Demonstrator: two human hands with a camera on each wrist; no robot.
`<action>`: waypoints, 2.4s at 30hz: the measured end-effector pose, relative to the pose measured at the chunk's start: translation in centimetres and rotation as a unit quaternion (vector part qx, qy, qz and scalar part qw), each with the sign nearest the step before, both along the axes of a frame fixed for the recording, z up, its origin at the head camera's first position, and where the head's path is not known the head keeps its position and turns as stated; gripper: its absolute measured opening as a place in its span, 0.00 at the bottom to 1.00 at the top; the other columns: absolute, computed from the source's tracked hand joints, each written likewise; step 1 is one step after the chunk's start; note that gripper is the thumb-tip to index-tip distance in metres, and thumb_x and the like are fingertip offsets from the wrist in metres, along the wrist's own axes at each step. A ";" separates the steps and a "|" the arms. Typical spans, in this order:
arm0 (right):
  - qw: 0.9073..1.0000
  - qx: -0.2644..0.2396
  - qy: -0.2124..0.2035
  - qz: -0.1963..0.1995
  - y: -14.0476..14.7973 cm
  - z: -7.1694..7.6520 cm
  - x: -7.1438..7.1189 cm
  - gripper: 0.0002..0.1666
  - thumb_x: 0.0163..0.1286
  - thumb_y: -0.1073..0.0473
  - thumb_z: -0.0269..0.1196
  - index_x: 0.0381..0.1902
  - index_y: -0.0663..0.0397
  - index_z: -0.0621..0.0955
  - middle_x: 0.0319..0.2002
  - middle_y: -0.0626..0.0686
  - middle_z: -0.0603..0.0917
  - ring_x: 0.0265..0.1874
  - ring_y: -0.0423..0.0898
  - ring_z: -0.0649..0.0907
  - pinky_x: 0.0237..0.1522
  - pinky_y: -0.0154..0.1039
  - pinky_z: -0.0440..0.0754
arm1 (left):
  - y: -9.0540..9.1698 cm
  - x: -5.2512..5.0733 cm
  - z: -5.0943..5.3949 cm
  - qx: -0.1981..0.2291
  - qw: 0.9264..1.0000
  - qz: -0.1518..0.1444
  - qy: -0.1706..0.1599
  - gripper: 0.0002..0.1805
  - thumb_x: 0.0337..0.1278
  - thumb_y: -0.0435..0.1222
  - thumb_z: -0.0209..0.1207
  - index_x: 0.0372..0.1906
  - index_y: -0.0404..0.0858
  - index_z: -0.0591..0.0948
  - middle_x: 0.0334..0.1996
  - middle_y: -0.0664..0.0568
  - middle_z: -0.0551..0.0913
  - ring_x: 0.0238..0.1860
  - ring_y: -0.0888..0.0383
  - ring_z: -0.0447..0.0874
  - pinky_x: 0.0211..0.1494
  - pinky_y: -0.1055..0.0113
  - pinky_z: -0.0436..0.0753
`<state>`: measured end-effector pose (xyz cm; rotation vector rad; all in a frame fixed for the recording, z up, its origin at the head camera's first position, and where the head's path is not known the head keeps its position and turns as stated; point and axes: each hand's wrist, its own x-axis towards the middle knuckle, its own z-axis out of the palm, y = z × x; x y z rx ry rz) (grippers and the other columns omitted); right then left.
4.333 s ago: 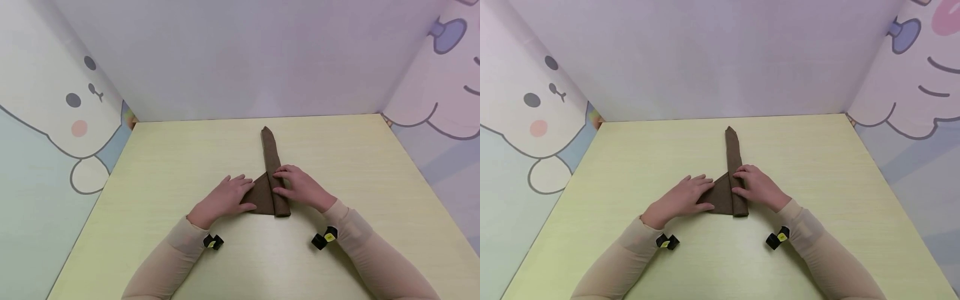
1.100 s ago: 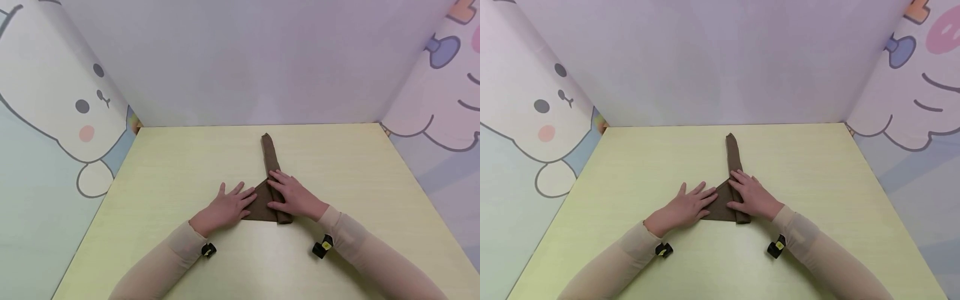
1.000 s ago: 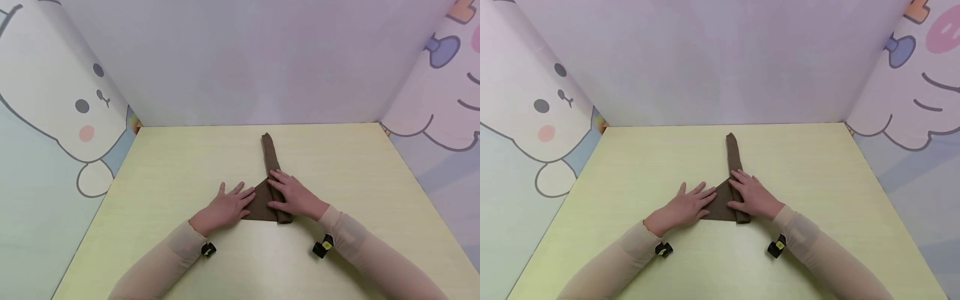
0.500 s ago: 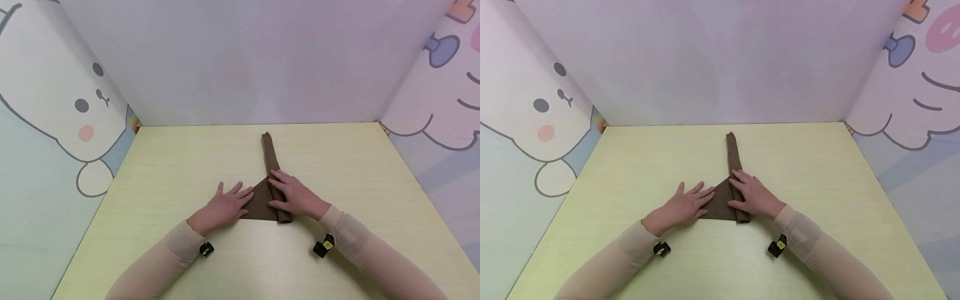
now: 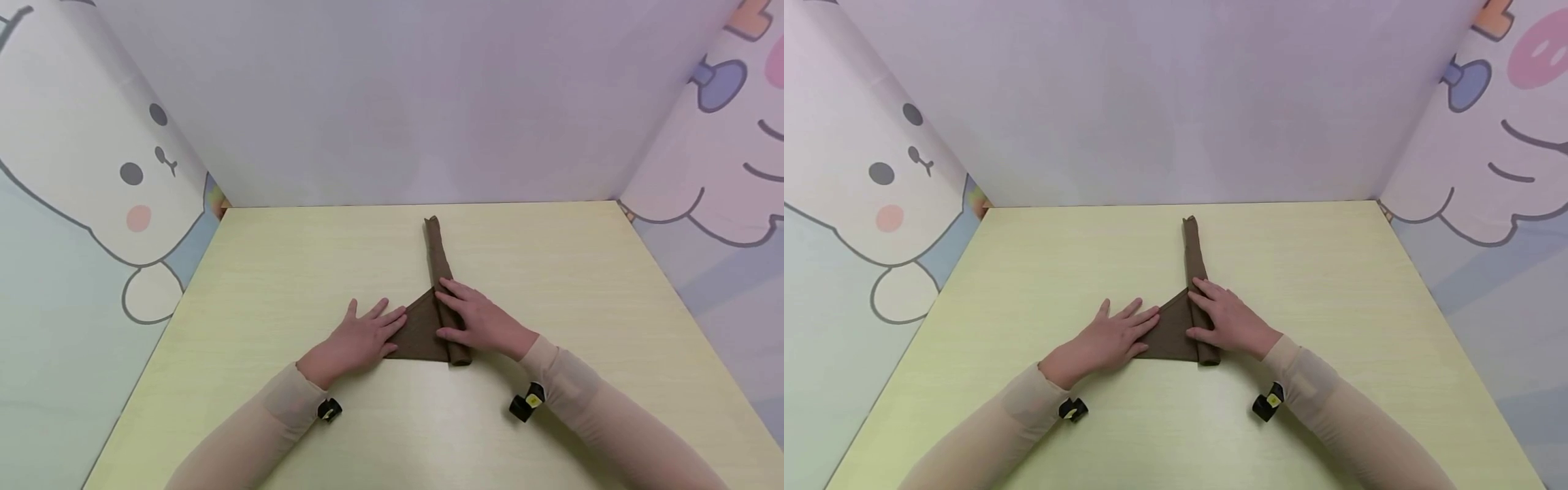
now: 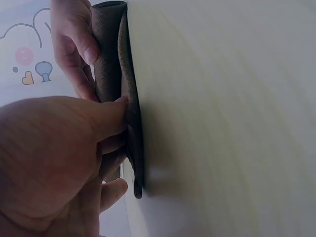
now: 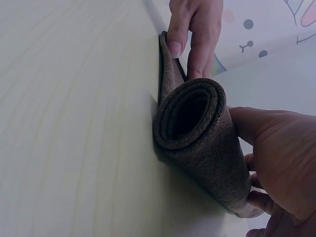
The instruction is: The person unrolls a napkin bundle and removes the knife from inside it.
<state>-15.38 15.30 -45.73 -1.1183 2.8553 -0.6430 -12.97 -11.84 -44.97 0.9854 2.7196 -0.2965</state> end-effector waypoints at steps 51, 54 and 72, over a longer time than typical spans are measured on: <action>0.999 -0.033 -0.036 -0.024 1.4 0.0 0.2 0.44 0.64 0.43 0.66 0.70 0.61 0.66 0.72 0.61 0.59 0.69 0.57 0.63 0.64 0.53 0.66 | -2.7 0.1 -0.3 0.039 0.999 0.001 0.004 0.32 0.71 0.55 0.45 0.75 0.52 0.58 0.75 0.63 0.52 0.75 0.54 0.49 0.63 0.32 0.57; 0.999 -0.033 -0.036 -0.022 1.6 -0.1 0.1 0.45 0.63 0.43 0.66 0.70 0.61 0.66 0.72 0.61 0.60 0.69 0.58 0.63 0.64 0.53 0.65 | -2.8 0.1 -0.3 0.042 0.999 0.002 0.001 0.32 0.71 0.54 0.45 0.75 0.52 0.59 0.75 0.63 0.53 0.75 0.54 0.49 0.63 0.32 0.57; 0.998 -0.027 -0.050 -0.029 2.5 -0.4 -0.1 0.44 0.64 0.42 0.65 0.70 0.62 0.66 0.71 0.60 0.62 0.70 0.58 0.62 0.66 0.54 0.61 | -3.6 0.4 -0.2 0.056 0.998 0.012 -0.003 0.32 0.71 0.54 0.46 0.75 0.51 0.60 0.75 0.62 0.53 0.74 0.54 0.50 0.63 0.32 0.57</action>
